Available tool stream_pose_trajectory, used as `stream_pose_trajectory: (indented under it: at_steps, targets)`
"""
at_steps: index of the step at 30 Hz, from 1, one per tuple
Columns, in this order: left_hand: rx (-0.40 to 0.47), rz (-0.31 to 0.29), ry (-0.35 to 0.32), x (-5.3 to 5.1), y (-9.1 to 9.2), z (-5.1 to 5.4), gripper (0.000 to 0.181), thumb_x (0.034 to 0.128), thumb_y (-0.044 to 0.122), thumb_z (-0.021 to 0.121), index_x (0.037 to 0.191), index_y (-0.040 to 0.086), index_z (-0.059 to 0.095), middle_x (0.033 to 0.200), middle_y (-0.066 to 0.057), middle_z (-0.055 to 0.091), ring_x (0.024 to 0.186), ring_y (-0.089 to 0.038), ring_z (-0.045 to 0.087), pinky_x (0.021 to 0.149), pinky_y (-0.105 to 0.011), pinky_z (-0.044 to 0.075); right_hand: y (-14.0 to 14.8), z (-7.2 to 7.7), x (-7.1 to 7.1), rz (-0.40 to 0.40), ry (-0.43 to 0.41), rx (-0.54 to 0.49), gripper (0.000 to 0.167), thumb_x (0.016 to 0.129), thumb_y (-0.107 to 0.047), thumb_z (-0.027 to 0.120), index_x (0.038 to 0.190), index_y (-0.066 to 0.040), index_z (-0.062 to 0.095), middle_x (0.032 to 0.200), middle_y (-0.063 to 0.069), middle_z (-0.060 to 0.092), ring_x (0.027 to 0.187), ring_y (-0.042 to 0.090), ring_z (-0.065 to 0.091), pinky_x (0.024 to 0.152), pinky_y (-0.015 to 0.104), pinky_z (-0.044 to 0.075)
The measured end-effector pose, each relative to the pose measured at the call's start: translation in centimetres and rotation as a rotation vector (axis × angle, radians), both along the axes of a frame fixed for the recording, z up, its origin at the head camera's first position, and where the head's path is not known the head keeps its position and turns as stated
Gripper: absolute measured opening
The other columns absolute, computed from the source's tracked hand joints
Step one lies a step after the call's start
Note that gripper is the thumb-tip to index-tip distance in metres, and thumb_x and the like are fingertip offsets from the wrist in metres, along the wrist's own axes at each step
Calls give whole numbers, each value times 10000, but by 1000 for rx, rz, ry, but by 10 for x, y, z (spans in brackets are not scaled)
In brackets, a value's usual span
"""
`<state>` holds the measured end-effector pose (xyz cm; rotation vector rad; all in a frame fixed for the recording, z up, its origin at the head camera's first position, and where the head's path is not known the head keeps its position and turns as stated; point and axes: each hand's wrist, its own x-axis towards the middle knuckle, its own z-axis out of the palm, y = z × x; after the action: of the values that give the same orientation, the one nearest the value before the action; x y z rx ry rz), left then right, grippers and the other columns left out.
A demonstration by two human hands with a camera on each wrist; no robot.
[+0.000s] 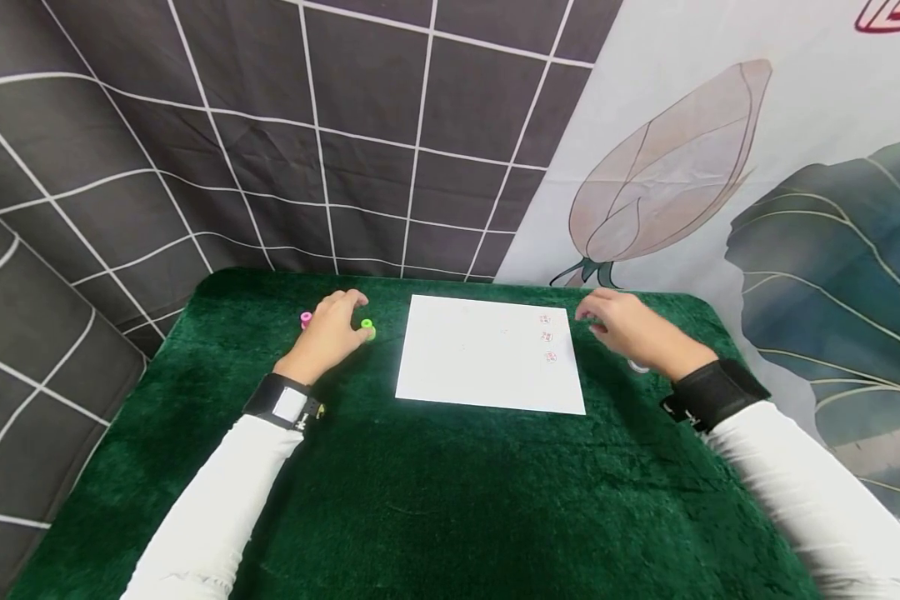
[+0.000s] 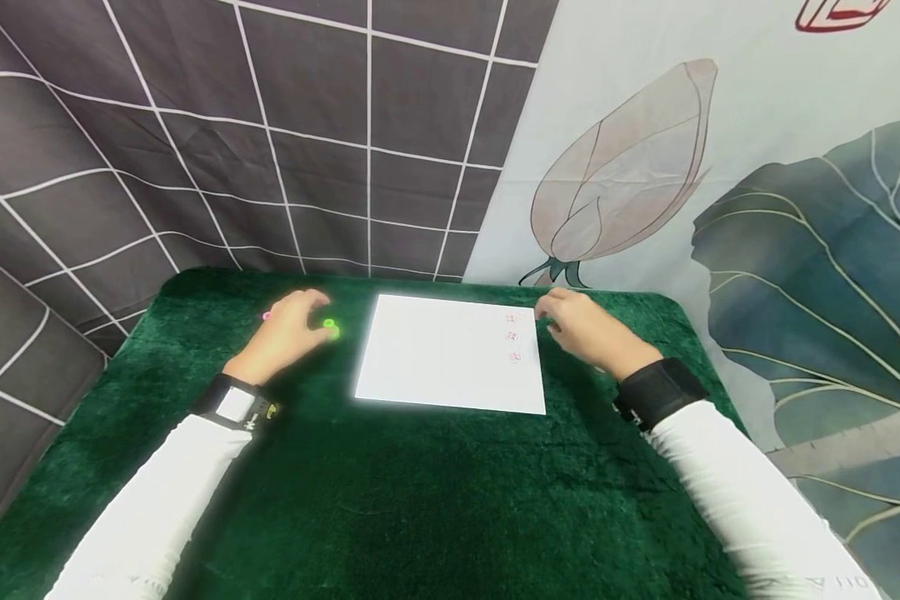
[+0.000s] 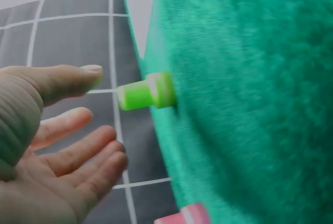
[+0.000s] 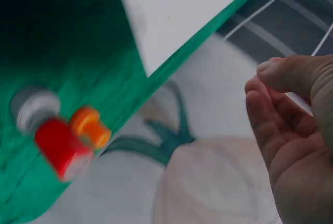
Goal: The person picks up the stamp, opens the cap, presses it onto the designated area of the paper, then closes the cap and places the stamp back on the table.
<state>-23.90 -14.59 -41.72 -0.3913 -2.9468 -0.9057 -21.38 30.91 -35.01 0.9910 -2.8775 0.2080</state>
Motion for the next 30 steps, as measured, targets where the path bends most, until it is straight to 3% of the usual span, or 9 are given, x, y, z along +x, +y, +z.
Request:
stream_pose_trajectory:
  at_steps: [6, 14, 22, 30]
  targets:
    - [-48, -10, 18, 9, 0, 10, 503, 924, 167, 769, 1353, -16, 578, 1343, -260, 590, 1268, -431, 540, 1107, -593, 474, 24, 4, -20, -116, -114, 65, 239, 890, 80, 728, 1117, 20, 685, 1106, 213, 659, 941, 333, 684, 754, 457, 612]
    - [-99, -75, 107, 25, 5, 14, 509, 944, 222, 761, 1370, 3, 590, 1395, -237, 568, 1299, -419, 524, 1120, -582, 473, 41, 1, -37, -203, -234, 128, 231, 921, 54, 691, 1150, 45, 665, 1149, 244, 655, 1019, 396, 658, 805, 509, 590]
    - [-223, -238, 207, 45, 17, 17, 606, 986, 402, 698, 1449, 37, 559, 1550, -224, 487, 1450, -407, 448, 1189, -597, 393, 53, -10, -47, -271, -296, 193, 240, 927, 19, 693, 1160, 74, 688, 1145, 285, 681, 1035, 453, 658, 823, 543, 591]
    - [-268, -392, 226, 63, 27, 15, 649, 993, 494, 652, 1477, 72, 549, 1577, -194, 474, 1483, -400, 420, 1208, -583, 370, 65, -24, -53, -319, -348, 184, 236, 926, 28, 695, 1159, 66, 697, 1137, 278, 694, 1055, 458, 657, 857, 562, 587]
